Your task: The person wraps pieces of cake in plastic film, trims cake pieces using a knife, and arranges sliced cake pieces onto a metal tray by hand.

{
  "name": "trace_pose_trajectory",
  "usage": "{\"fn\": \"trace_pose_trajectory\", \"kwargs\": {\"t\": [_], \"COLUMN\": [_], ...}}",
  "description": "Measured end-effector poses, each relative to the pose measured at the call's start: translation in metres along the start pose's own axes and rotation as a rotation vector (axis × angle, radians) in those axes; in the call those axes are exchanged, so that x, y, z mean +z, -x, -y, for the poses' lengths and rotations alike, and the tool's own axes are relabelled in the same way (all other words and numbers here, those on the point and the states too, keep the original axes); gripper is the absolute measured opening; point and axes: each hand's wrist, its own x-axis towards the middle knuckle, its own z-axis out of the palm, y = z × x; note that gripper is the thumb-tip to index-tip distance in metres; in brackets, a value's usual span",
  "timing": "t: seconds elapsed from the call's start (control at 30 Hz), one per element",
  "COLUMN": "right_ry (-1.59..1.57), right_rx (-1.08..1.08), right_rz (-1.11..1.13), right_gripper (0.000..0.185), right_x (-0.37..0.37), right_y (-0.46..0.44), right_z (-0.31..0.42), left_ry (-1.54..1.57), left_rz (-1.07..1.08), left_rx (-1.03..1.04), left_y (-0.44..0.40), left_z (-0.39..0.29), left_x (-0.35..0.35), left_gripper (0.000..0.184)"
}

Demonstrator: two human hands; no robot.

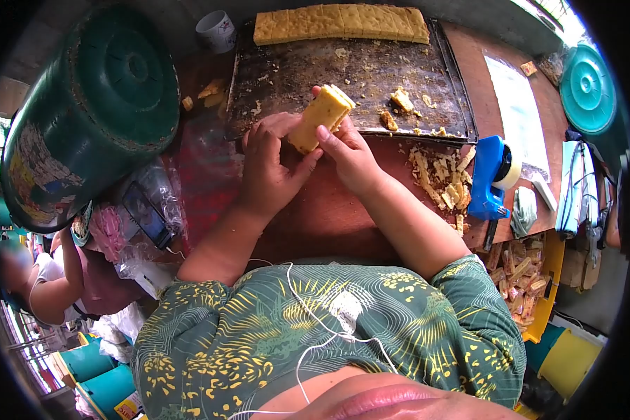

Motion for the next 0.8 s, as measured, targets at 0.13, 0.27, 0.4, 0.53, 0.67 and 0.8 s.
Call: {"fn": "trace_pose_trajectory", "kwargs": {"t": [0.13,0.27,0.4,0.53,0.67,0.8], "right_ry": [0.025,-0.158,-0.471,-0.393,-0.222,-0.242], "right_rx": [-0.013,-0.014,0.028,0.022,-0.014,0.082], "right_rz": [0.022,-0.022,-0.038,-0.092,-0.153,-0.054], "right_gripper": [0.071,0.074,0.072,0.067,0.068,0.07], "right_x": [0.001,0.008,0.006,0.001,0.001,0.003], "right_y": [0.003,0.003,0.002,0.001,0.002,0.005], "right_z": [0.0,0.003,0.011,0.006,-0.001,0.01], "left_ry": [0.021,0.01,0.356,1.007,1.431,1.641], "left_rz": [-0.029,-0.021,-0.113,0.037,0.108,0.221], "left_rx": [0.041,0.099,-0.143,-0.75,-0.805,-0.857], "left_y": [0.001,0.0,0.003,0.007,0.009,0.013], "left_z": [-0.001,-0.001,-0.007,0.004,-0.003,0.006], "left_x": [0.002,0.0,0.002,0.004,0.004,-0.001], "left_gripper": [0.061,0.06,0.051,0.037,0.041,0.045]}}
